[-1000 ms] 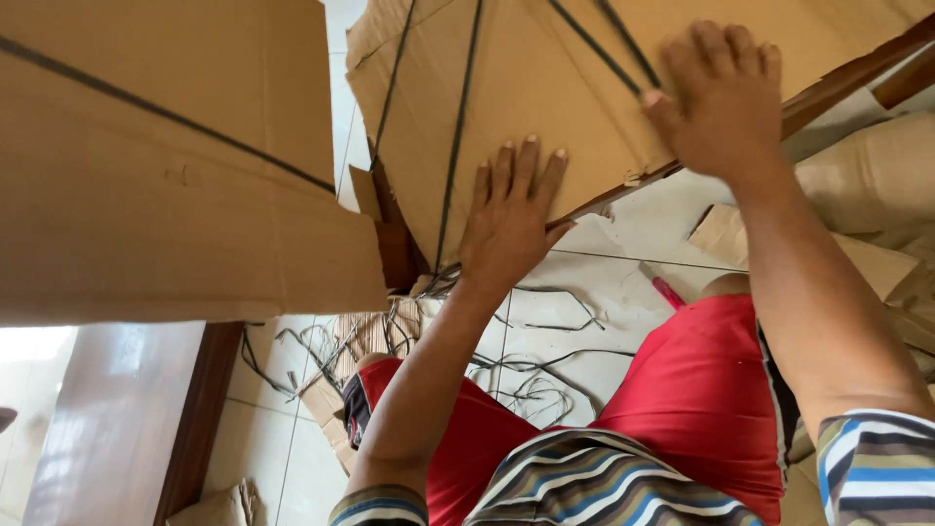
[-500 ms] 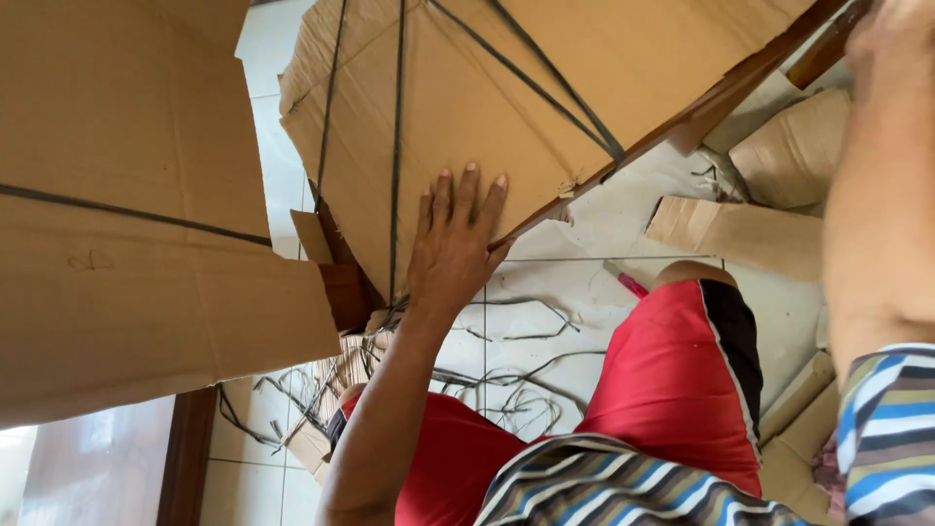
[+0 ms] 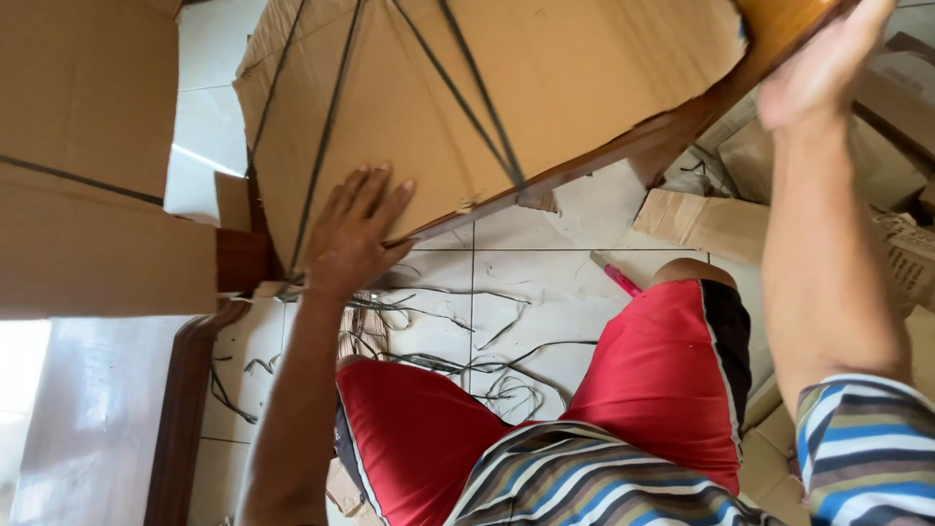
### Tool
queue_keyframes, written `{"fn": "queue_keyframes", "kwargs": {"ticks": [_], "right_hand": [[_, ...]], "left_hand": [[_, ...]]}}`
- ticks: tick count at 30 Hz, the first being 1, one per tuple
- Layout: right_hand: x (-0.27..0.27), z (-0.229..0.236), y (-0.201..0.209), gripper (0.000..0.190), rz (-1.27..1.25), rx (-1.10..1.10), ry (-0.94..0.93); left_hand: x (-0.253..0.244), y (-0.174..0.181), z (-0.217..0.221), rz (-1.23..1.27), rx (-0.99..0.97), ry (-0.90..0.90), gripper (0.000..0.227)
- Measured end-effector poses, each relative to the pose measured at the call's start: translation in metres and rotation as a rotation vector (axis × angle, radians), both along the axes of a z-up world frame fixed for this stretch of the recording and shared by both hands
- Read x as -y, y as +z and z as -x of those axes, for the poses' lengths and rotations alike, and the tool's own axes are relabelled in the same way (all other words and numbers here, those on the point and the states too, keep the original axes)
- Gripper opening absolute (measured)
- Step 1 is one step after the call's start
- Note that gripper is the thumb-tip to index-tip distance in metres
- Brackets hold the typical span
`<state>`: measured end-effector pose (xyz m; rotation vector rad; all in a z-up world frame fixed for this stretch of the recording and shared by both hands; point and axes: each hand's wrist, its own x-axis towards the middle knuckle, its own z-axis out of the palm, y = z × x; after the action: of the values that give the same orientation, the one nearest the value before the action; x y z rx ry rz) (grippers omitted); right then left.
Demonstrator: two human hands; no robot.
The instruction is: The person is bundling and securing several large pieces of cardboard together using thin plastic straps while sitting on the floor.
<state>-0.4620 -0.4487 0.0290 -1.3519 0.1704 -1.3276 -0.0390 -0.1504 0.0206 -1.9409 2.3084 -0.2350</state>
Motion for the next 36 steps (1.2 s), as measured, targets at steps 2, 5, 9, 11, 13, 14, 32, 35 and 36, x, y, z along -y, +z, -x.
{"fn": "queue_keyframes", "kwargs": {"ticks": [2,5,9,11,13,14,32,35,36], "right_hand": [[-0.022,-0.015,0.01,0.085,-0.408,0.398,-0.026],[-0.015,-0.01,-0.049,0.079,-0.444,0.58,-0.065],[-0.004,-0.019,-0.08,0.084,-0.562,0.714,-0.382],[0.0,-0.018,-0.086,0.081,-0.536,0.715,-0.364],[-0.002,-0.021,-0.075,0.078,-0.504,0.714,-0.341],[-0.009,-0.024,-0.062,0.079,-0.569,0.776,-0.329],[-0.001,-0.021,-0.077,0.061,-0.108,0.451,-0.178],[-0.003,-0.022,-0.072,0.057,0.122,0.431,-0.122],[-0.005,-0.023,-0.068,0.059,0.109,0.411,-0.139]], "left_hand": [[-0.001,0.001,-0.013,0.018,-0.017,-0.012,0.092],[-0.009,0.004,-0.013,0.058,-0.133,-0.001,0.094],[0.033,0.041,0.069,0.027,-0.311,-0.068,0.081],[0.077,0.025,0.123,0.06,-0.423,-0.154,0.08],[0.122,0.014,0.173,0.101,-0.535,-0.238,0.094],[0.144,0.009,0.196,-0.012,-0.534,-0.206,0.113],[0.225,-0.024,0.27,0.049,-0.318,0.025,0.107],[0.219,-0.028,0.28,0.065,-0.211,0.082,0.11],[0.215,-0.03,0.284,0.075,-0.154,0.116,0.111]]}}
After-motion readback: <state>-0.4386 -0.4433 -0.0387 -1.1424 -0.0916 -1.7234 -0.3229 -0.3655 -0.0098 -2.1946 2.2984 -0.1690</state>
